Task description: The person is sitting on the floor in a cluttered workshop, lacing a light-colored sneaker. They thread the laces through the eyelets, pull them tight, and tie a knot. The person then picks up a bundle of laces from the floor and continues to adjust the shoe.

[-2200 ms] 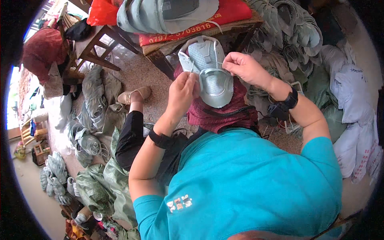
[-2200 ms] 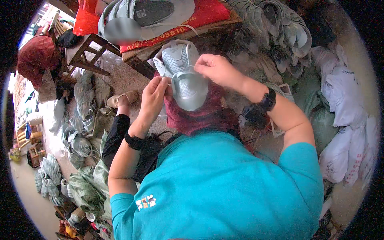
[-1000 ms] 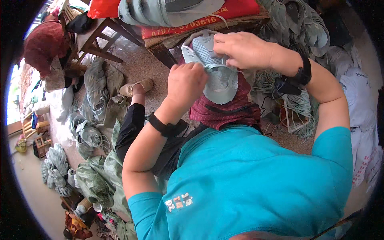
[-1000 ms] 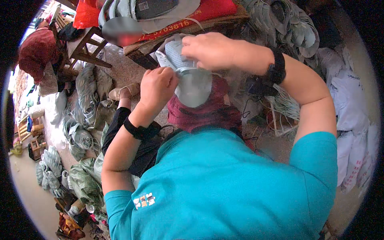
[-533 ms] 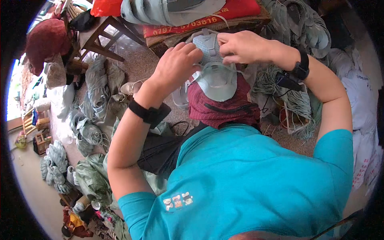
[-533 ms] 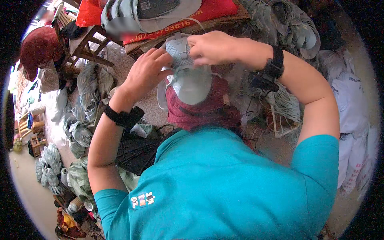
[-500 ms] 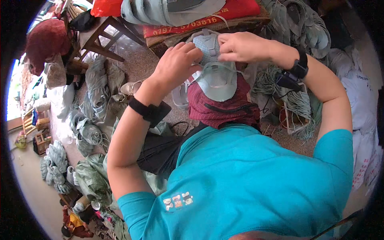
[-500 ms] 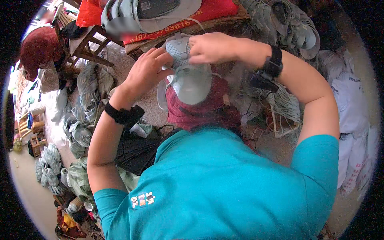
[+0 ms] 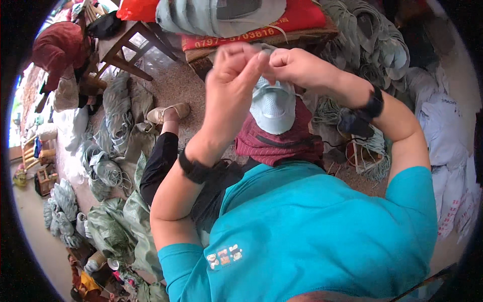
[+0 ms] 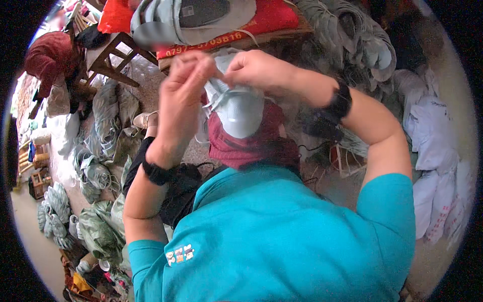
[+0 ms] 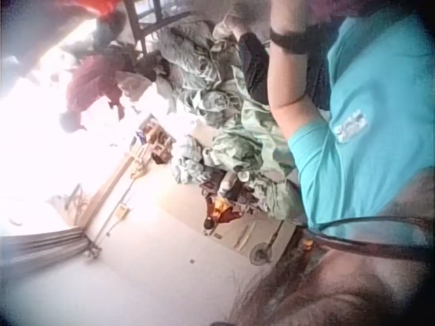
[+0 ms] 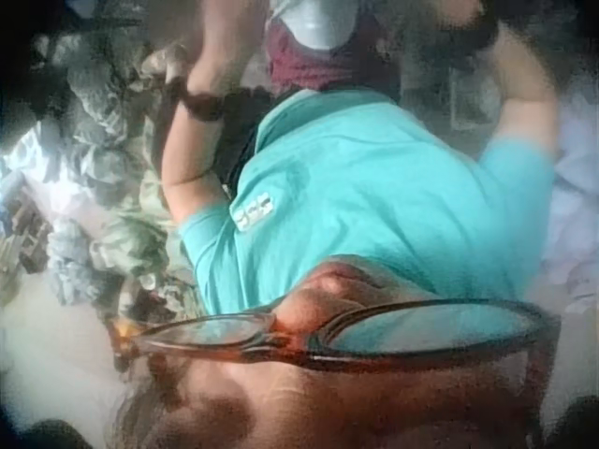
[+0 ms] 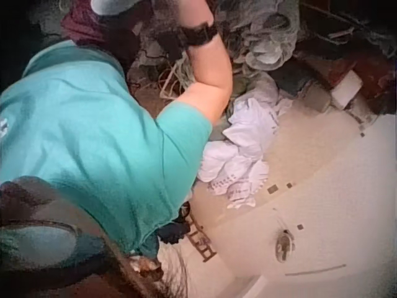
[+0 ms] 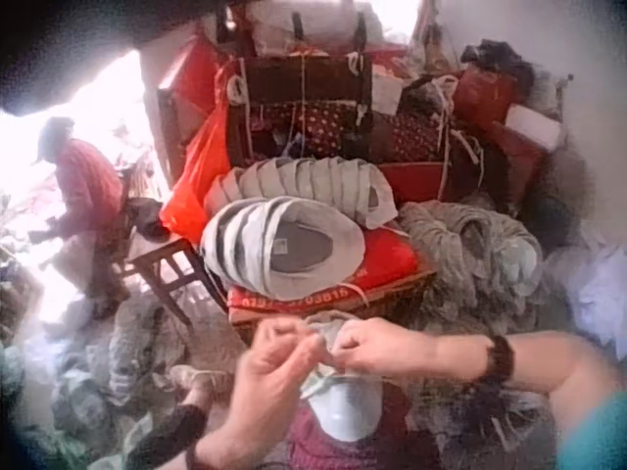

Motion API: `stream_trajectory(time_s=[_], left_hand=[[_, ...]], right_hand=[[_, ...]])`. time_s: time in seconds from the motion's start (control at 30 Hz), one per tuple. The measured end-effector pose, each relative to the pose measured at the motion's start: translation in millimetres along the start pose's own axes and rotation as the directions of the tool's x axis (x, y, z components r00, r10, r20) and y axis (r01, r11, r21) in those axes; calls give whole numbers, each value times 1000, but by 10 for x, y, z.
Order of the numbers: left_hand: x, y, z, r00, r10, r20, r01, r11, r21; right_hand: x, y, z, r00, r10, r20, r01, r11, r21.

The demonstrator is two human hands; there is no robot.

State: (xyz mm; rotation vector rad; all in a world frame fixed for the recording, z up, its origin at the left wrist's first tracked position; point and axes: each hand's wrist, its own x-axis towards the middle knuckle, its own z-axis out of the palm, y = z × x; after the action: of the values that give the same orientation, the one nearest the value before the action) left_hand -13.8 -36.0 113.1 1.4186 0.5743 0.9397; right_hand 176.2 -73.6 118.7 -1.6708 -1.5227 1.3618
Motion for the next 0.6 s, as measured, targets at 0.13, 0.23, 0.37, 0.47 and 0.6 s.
stream_trajectory(time_s=[0.13, 0.23, 0.37, 0.47, 0.6], left_hand=[[192, 557, -245, 824, 564, 46, -552, 783, 289], [258, 357, -273, 821, 559, -119, -505, 807, 306], [-51, -400, -259, 974, 47, -222, -1, 979, 203], [-449, -854, -270, 1000, 5, 6, -8, 809, 588], [-491, -1056, -361, 981, 174, 90, -194, 791, 581]], right_hand=[[-293, -565, -129, 873, -480, -92, 480, 807, 344], [-268, -740, -143, 815, -545, 197, 477, 824, 307], [82, -728, -171, 947, -248, 203, 167, 923, 348], [150, -829, -623, 898, -390, 205, 209, 786, 582], [-128, -1008, -1231, 875, -477, -78, 413, 654, 633]])
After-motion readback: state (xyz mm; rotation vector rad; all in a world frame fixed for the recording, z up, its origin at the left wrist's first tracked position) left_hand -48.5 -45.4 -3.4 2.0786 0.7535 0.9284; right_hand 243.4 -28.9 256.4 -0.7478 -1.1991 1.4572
